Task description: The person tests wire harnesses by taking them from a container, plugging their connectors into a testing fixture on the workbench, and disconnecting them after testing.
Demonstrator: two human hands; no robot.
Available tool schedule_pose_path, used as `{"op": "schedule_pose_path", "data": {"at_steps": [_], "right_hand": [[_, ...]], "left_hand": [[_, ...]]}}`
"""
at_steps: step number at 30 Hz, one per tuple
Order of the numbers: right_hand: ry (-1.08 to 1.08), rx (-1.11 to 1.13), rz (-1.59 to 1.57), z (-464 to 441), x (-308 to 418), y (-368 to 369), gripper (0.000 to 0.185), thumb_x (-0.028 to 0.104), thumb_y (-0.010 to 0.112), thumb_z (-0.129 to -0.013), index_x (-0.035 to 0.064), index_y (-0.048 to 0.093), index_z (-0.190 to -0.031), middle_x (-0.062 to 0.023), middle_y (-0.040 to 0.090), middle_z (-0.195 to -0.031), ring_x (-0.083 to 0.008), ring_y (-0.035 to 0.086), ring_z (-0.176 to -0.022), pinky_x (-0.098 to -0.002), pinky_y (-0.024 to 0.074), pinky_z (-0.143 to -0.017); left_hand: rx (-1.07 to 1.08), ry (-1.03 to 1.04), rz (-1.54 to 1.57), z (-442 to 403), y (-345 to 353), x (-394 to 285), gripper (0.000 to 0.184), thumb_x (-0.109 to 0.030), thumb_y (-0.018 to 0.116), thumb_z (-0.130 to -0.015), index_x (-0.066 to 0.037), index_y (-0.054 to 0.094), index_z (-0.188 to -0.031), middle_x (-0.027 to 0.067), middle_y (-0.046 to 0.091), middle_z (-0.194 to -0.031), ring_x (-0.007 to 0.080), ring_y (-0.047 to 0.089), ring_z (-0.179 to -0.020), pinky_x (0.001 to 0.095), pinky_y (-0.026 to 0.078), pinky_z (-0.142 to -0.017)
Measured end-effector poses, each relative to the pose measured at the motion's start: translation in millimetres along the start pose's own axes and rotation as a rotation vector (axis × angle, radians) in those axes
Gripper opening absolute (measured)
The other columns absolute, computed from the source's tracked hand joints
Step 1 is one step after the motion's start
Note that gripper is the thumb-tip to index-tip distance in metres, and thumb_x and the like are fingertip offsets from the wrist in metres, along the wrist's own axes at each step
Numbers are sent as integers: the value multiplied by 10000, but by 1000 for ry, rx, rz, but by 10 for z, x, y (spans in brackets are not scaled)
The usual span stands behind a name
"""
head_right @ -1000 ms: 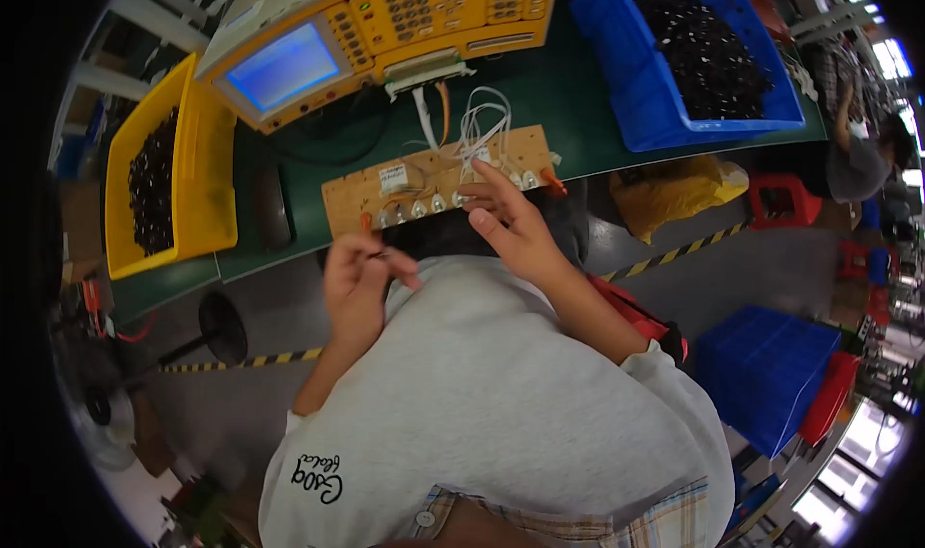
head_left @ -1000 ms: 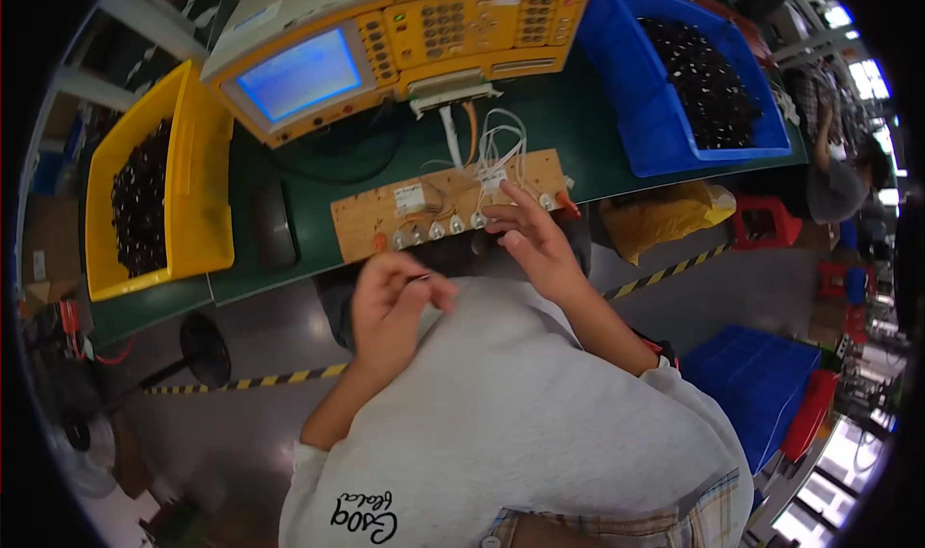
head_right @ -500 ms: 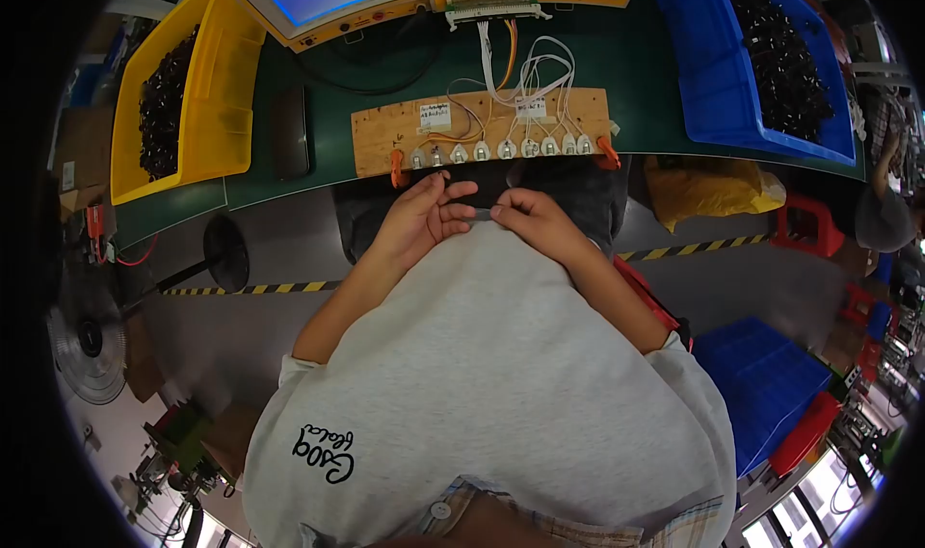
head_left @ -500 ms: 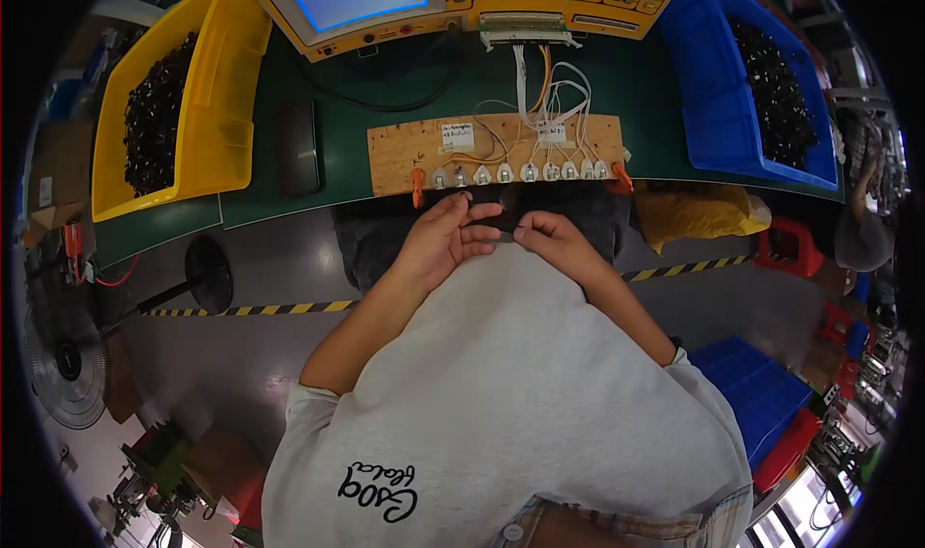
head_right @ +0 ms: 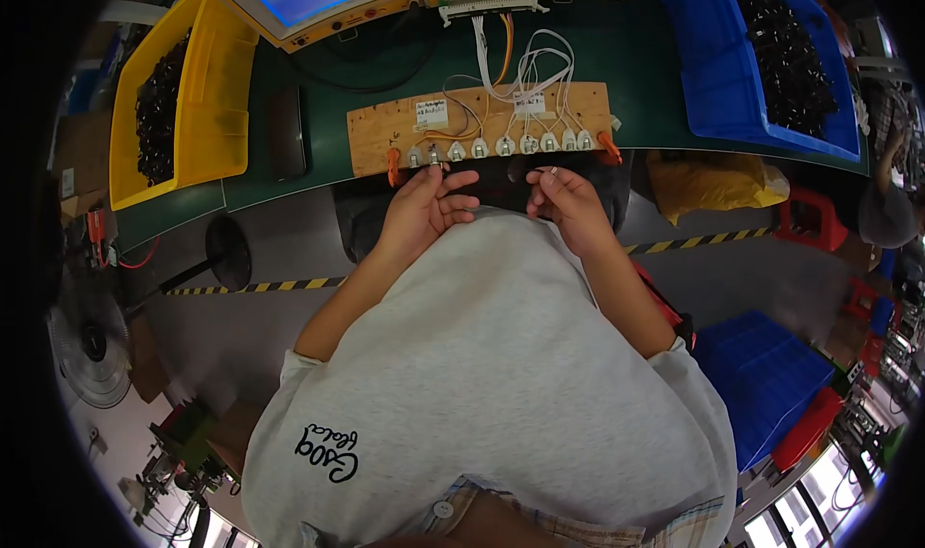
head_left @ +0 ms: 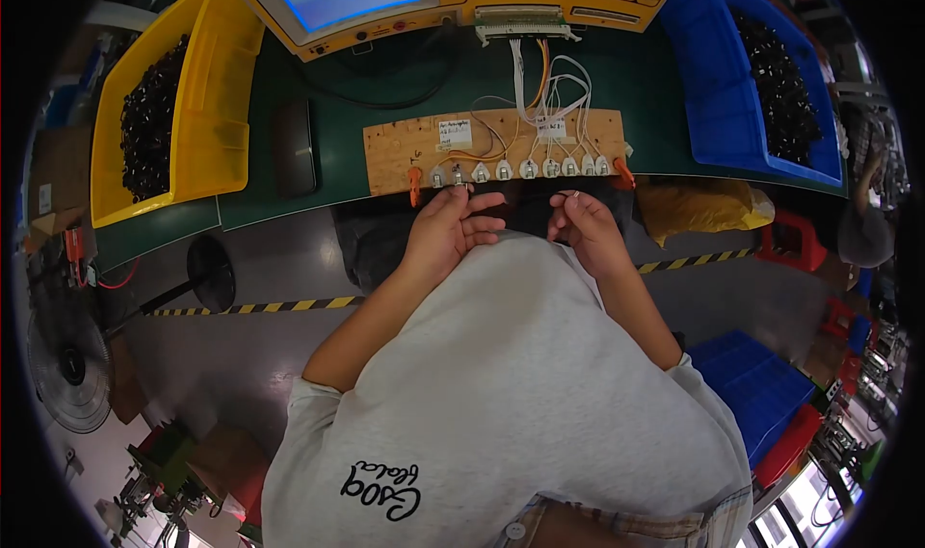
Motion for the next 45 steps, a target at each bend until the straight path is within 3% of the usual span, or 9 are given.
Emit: {"op": "schedule_pose_path", "data": {"at_steps": [13,22,34,39,44,45], "right_hand": [[-116,-71,287,-8,37,34,336,317,510,-1016,-2,596,-956,-14,527,-728,-117,545,-704,-259,463,-702],[-186,-43,409,-68,148,62,314,281,488,-1027,-9,598,-980,-10,520,-724,-96,518,-686,-240,453,-678],[-233,-35,720,-118,274,265,294,250,446,-1044,2,588,-975,-7,505,-723,-83,470,-664,-229,426,-633],[-254,-112,617,-154,224,199,343,276,447,-1043,9,581,-875,-8,493,-674,-87,475,-618,-234,416,-593],[-253,-172,485,-179,91,124,409,309,457,-1036,25,586,-772,-3,505,-607,-90,475,-563,-240,408,-550],[-266,-133,482,-165,117,170,409,309,457,-1036,25,586,-772,-3,505,-607,-90,475,-563,-240,408,-550]], "left_hand": [[-3,3,2,25,-21,-13,207,-286,414,-1048,-101,428,-1140,211,607,-1217,261,689,-868,359,575,-730],[-23,-9,2,-14,-51,15,249,-279,434,-1042,-70,426,-1176,230,620,-1182,274,694,-866,358,574,-723],[-144,6,-72,9,-72,-40,377,-333,449,-1035,7,522,-1183,167,667,-1089,241,692,-895,365,578,-780],[-142,-43,-150,6,-127,62,450,-426,428,-1028,-1,562,-1089,120,683,-859,216,687,-807,321,559,-743],[-111,4,-292,-17,-145,5,564,-512,324,-1031,-11,579,-1072,104,687,-818,213,678,-779,327,542,-712],[-78,-79,-374,31,-61,-25,586,-519,319,-1030,-3,586,-1102,112,693,-851,211,677,-808,319,536,-736]]}}
Point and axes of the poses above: each hand's wrist, its own z-axis away from the middle knuckle, its own y-axis out of the palm, x = y × z, the point moved 9 cm from there along -z, towards the middle knuckle
